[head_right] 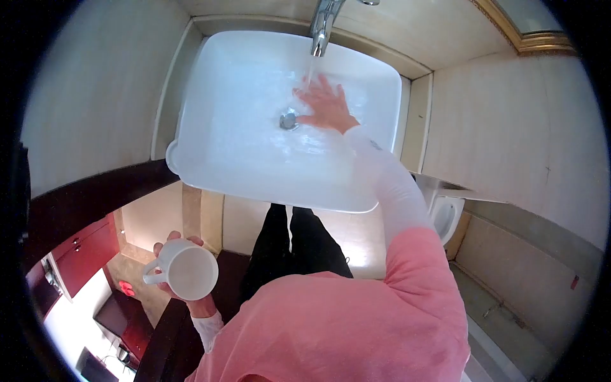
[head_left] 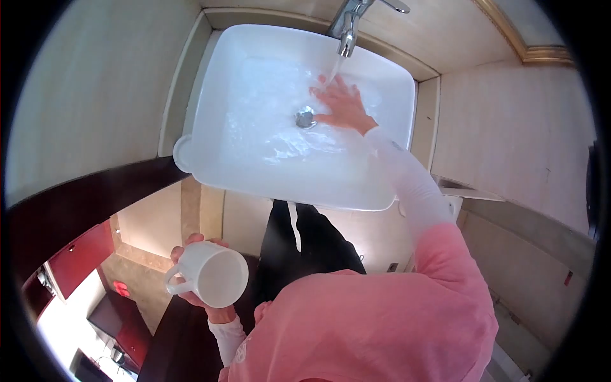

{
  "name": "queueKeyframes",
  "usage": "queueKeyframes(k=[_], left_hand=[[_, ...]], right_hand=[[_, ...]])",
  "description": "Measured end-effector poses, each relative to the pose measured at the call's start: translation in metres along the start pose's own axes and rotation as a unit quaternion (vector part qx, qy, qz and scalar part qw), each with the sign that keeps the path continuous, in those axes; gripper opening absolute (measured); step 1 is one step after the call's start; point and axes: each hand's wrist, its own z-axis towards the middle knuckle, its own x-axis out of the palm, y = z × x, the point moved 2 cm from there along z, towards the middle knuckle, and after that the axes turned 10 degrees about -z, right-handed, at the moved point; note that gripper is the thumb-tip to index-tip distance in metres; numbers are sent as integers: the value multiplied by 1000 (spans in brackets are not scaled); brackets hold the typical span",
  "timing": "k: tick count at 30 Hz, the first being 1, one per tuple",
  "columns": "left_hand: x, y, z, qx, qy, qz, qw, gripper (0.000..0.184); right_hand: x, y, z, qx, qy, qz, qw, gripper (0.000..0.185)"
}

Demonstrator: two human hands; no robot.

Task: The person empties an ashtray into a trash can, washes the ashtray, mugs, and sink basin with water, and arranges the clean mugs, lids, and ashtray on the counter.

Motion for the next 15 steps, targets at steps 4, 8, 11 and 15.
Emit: queueKeyframes(k=[4,8,11,15], left_hand=[[4,0,-8,3,19,15,1000,45],[0,-2,-13,27,-20,46,998,52],[3,-7,-14,18,10,12,1000,55],[1,-15,-15,4,39,-25,999,37]], right_hand=[[21,-29,-44,82,17,16,996,85],[41,-23,-67,97,62,-47,992,98],[19,26,-99,93,214,-3,972,98],[3,90,-123,20,326,84,941,65]])
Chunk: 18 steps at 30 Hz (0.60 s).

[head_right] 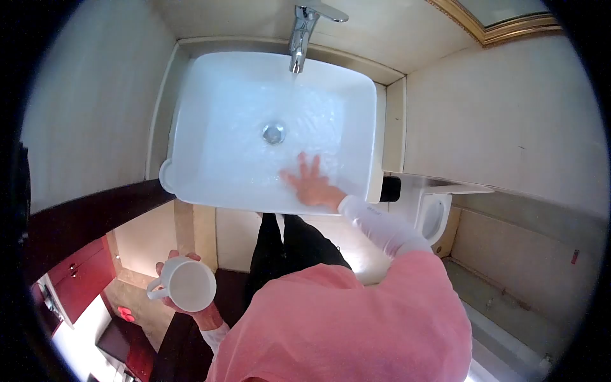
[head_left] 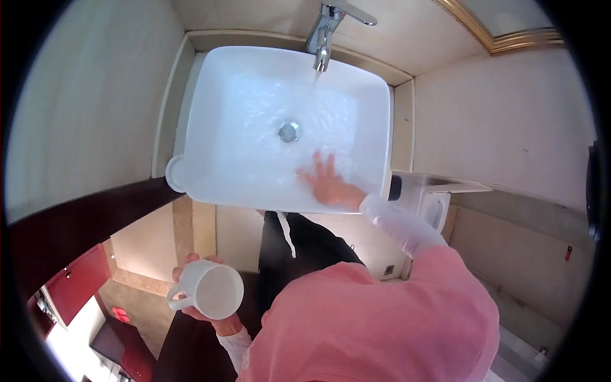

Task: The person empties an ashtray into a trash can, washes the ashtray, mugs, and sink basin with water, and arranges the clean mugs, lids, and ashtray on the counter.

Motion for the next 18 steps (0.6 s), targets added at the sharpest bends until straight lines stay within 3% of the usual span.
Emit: queueKeyframes(k=[4,6,8,11,13,16,18], left_hand=[[-8,-8,1,38,-47,1,998,54],[-6,-10,8,22,-41,4,999,54],[-6,-11,8,17,-41,9,999,55],[-7,-9,6,21,-44,23,999,56],[-11,-2,11,20,-36,34,999,57],[-9,8,11,23,-45,36,998,51],[-6,9,16,0,-32,45,999,47]], right_hand=[[-6,49,44,-274,-135,34,952,50],[-34,81,68,-315,-226,-21,922,51],[-44,100,105,-320,-413,-38,852,54],[-92,77,145,-326,-400,-136,846,79],[-117,34,151,-266,-414,-167,854,92],[-129,-30,127,-135,-344,-155,916,98],[-104,-77,122,-154,-325,-94,928,105]])
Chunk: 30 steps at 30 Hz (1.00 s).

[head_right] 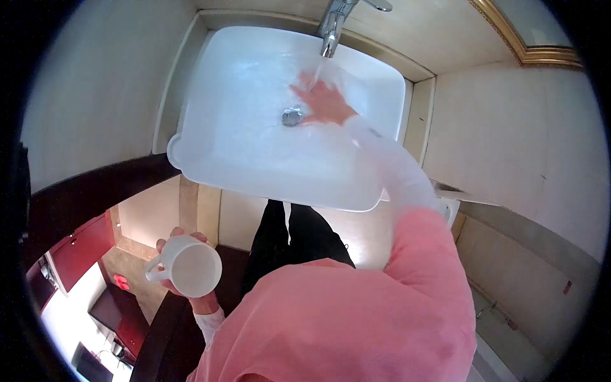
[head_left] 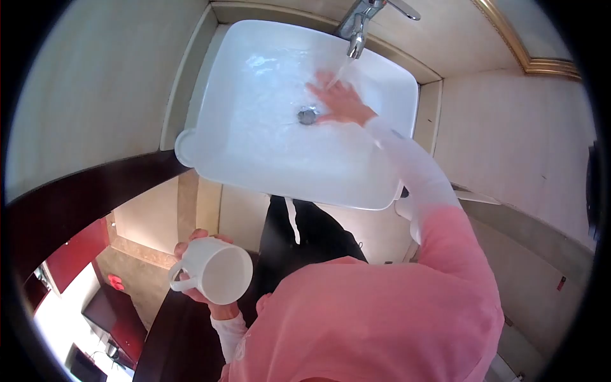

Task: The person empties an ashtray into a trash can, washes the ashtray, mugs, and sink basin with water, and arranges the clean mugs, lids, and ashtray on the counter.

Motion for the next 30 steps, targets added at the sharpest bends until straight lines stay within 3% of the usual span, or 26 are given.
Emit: queueKeyframes(k=[2,5,8,10,12,14,17,21,23,24,25,28,30], left_hand=[[5,-1,2,-6,5,-19,1000,45],[7,-4,4,-10,26,-39,999,43],[6,-8,3,8,33,-33,999,42],[3,-9,-2,33,25,-35,999,40],[3,-10,-5,39,14,-31,999,40],[0,-13,-10,29,8,-29,999,38],[-4,-16,-14,8,10,-28,1000,38],[7,-4,-15,23,22,-20,999,39],[8,-2,-19,20,16,-21,999,39],[7,-1,-22,16,10,-26,999,39],[6,0,-26,12,4,-32,999,38],[6,2,-25,19,14,-31,999,39],[9,1,-25,12,31,-39,999,39]], right_hand=[[-18,6,-46,93,94,3,991,105],[-12,25,-93,127,137,-58,981,101],[-5,75,-105,48,196,-16,979,90],[15,100,-89,-101,24,-46,994,62],[1,133,-56,-174,25,-76,982,59],[16,149,-14,-192,-123,-127,965,57],[7,143,49,-184,-152,-90,967,71],[-13,67,80,-48,-87,-153,983,75],[-5,22,59,-40,-63,-45,996,74],[6,12,40,-29,-69,-72,995,73],[14,9,20,-18,-75,-99,992,73],[6,18,-48,147,38,-55,987,73],[21,33,-76,215,61,-51,973,78]])
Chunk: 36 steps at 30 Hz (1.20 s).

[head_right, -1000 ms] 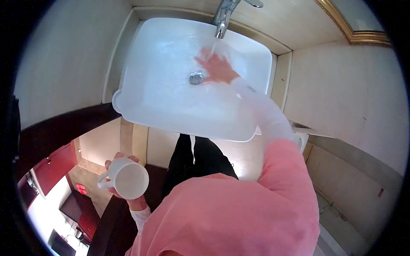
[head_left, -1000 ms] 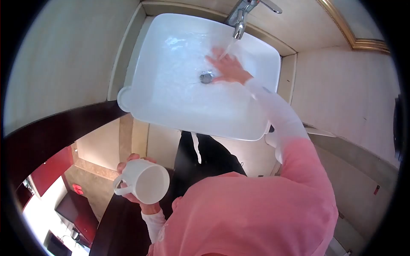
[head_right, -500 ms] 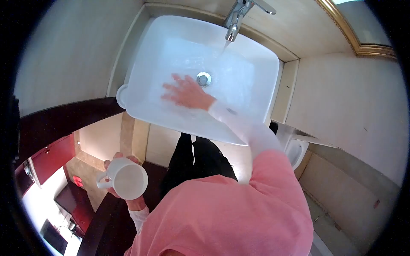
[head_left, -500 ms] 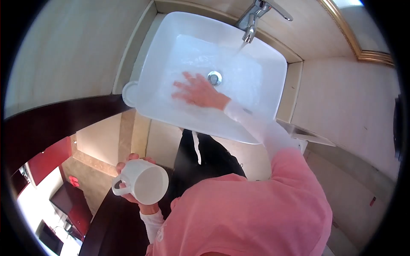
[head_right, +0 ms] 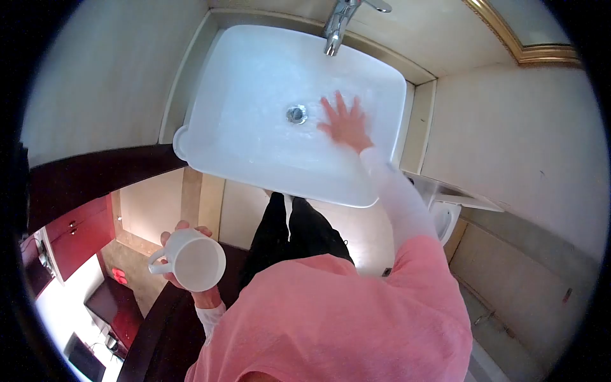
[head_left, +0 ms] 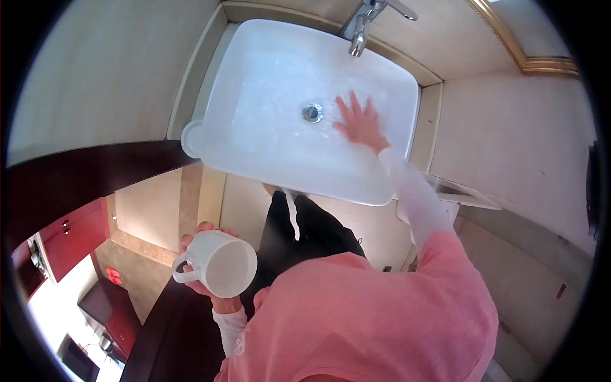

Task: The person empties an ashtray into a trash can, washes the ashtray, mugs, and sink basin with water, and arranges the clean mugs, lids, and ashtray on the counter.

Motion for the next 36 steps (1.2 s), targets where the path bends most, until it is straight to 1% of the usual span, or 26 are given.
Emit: queueKeyframes(k=[1,3,4,5,6,7,9,12,14,15,17,19,20,23,24,26,28,29,31,32,34,35,36], left_hand=[[4,-1,-1,-4,5,0,1000,40],[15,-3,-2,-9,10,7,1000,41],[20,-4,-3,-10,10,13,1000,41],[23,-5,-6,-9,15,9,1000,42],[26,-6,-9,-7,21,4,1000,43],[28,-8,-12,-6,27,-1,1000,44],[32,-10,-13,7,2,21,1000,47],[44,-12,-22,19,5,27,999,53],[43,-14,-25,16,24,41,999,59],[65,-8,-23,-22,57,-5,998,38],[73,-11,-26,-28,59,20,998,39],[84,-6,-28,-23,45,23,998,39],[91,-5,-31,-15,37,28,999,39],[100,1,-47,5,42,40,998,41],[103,1,-48,-15,45,36,998,45],[108,0,-51,-9,22,57,998,48],[109,1,-51,13,6,63,998,48],[108,3,-51,6,27,70,997,49],[106,5,-49,-6,70,84,994,51],[108,7,-52,0,58,82,995,51],[112,10,-53,12,35,77,996,51],[110,9,-53,4,44,70,997,51],[107,6,-52,-4,54,64,997,51]], right_hand=[[10,2,-14,34,14,1,999,81],[16,28,-35,88,85,53,991,91],[-2,46,-47,115,131,93,980,97],[-7,59,-57,114,162,120,973,99],[-17,68,-69,115,126,202,964,94],[-18,76,-75,79,128,169,974,92],[-18,88,-76,15,126,104,986,87],[-34,105,-61,14,64,148,987,70],[-56,89,-39,56,5,269,962,57],[-61,80,-26,90,-21,270,958,52],[-56,72,-2,141,-67,281,947,44],[-28,55,11,156,-115,266,944,36],[-33,50,14,158,-137,259,943,32],[-35,40,2,198,-100,285,932,25],[-39,39,1,196,-98,296,930,25],[-45,39,1,193,-96,316,924,25],[-48,42,2,169,-121,332,920,23],[-48,40,1,158,-132,337,919,23],[-45,39,5,165,-116,350,915,23],[-40,39,0,169,-100,355,914,24],[-46,25,-7,158,-82,313,933,29],[-51,16,-15,152,-73,292,941,32],[-55,6,-28,130,-82,222,963,38]])
